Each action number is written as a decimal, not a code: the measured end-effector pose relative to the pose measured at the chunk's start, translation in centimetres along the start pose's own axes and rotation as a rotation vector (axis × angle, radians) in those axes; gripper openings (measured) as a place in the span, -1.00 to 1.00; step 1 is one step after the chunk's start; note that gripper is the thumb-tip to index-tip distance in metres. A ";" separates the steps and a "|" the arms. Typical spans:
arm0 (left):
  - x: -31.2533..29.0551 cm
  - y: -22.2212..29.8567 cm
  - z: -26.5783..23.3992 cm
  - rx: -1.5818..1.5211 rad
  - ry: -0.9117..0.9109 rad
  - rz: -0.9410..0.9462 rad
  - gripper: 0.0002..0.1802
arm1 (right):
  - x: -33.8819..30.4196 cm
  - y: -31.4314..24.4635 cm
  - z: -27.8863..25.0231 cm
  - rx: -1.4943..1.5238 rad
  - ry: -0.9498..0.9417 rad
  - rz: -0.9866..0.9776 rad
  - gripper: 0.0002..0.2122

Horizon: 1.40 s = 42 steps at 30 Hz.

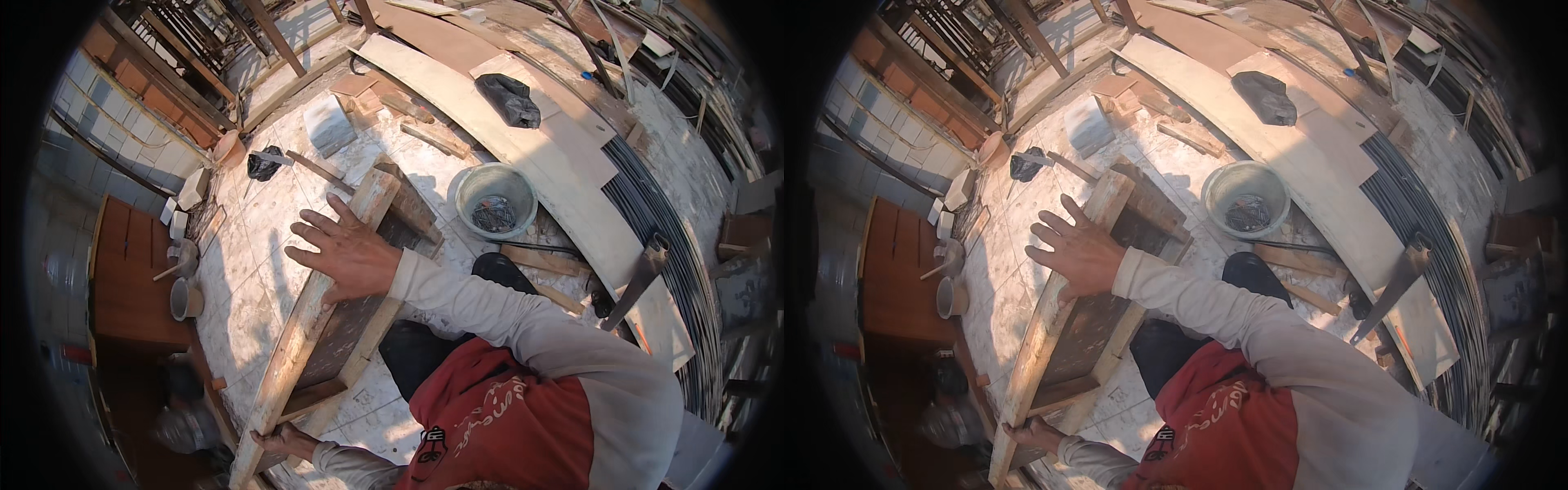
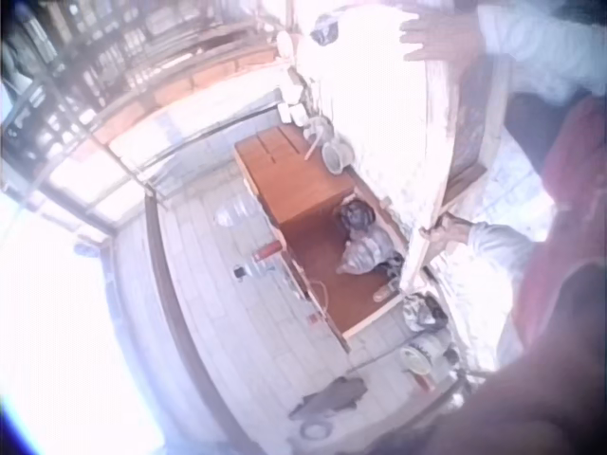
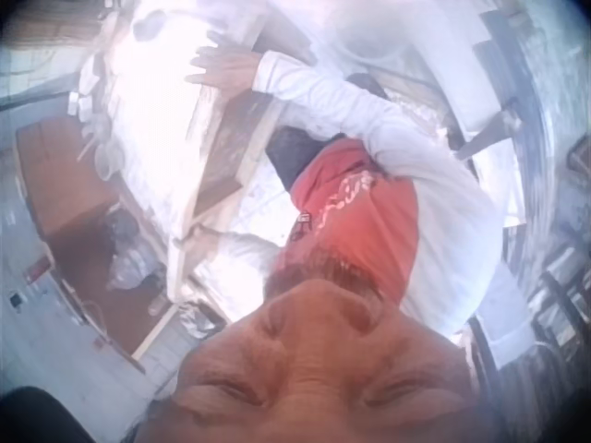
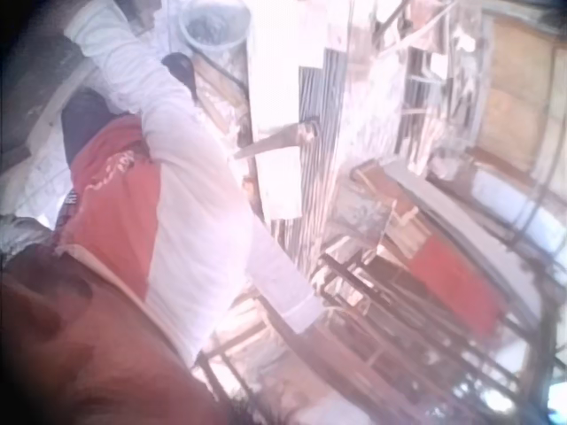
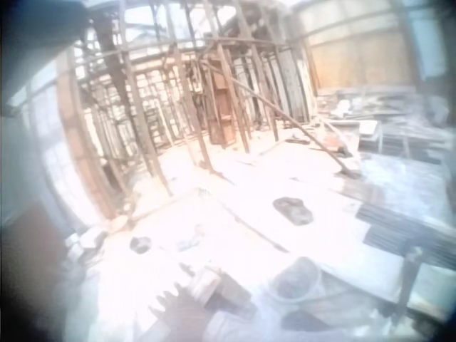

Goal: The person measures a wooden board with a tape measure, cuts a small piece with a handsaw, and nails it to the end of the longer board with a hammer.

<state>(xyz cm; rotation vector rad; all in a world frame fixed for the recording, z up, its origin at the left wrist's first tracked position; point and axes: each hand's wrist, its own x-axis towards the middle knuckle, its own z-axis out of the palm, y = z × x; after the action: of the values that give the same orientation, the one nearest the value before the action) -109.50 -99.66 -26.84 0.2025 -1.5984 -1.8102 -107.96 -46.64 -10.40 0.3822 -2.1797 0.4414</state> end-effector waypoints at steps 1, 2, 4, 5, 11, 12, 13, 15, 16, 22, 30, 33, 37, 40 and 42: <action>-0.4 -0.2 1.0 -0.020 -0.031 -0.005 -0.22 | -0.2 1.6 0.1 -0.015 -0.005 0.015 -0.27; -1.3 -0.5 2.0 0.125 -0.039 0.108 -0.41 | -0.4 2.9 0.2 0.005 -0.305 0.065 -0.29; -2.0 1.8 5.7 0.266 -0.050 0.223 -0.47 | -1.6 4.0 0.5 0.028 -0.603 0.121 -0.29; -1.6 4.0 7.5 -0.090 0.147 -0.097 -0.46 | -2.7 3.8 0.9 -0.011 -0.451 0.069 -0.30; 1.7 2.6 8.0 -0.466 0.368 -0.429 -0.41 | -3.1 3.1 2.2 0.006 -0.299 0.004 -0.35; 1.7 1.5 7.9 -0.464 0.323 -0.409 -0.43 | -3.8 3.3 2.5 0.010 -0.301 0.016 -0.35; 1.7 0.4 8.1 -0.458 0.313 -0.413 -0.43 | -4.7 3.6 3.0 -0.024 -0.361 0.011 -0.36; 1.3 -2.1 8.5 -0.513 0.504 -0.574 -0.48 | -7.6 4.2 4.4 -0.059 -0.427 0.015 -0.36; 1.6 -3.2 8.2 -0.505 0.500 -0.572 -0.48 | -9.7 4.3 5.4 0.020 -0.291 0.065 -0.38; 1.2 -3.4 8.6 -0.287 0.277 -0.533 -0.41 | -11.2 3.4 6.1 0.157 -0.278 0.210 -0.41; -13.8 5.4 29.0 0.631 -0.666 0.346 -0.37 | -10.7 4.5 6.2 0.128 -0.375 0.216 -0.45; -18.3 7.5 38.6 0.649 -1.159 0.307 -0.31 | -12.5 4.9 6.4 0.314 -0.101 0.125 -0.58; -22.2 6.3 45.4 0.651 -1.471 0.042 -0.16 | -18.9 4.3 1.7 0.473 0.058 0.332 -0.73; -26.5 6.3 47.7 0.998 -1.505 0.647 -0.07 | -25.0 5.6 -2.9 0.568 0.014 0.891 -0.76; -27.2 5.7 47.7 1.076 -1.417 0.662 -0.02 | -26.7 6.6 -4.0 0.526 0.035 0.998 -0.75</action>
<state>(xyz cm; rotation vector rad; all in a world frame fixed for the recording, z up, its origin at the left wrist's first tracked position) -113.03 -44.97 -19.71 -1.2379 -2.8959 -0.2222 -92.32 -35.96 -30.68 -0.4881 -2.0605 1.5542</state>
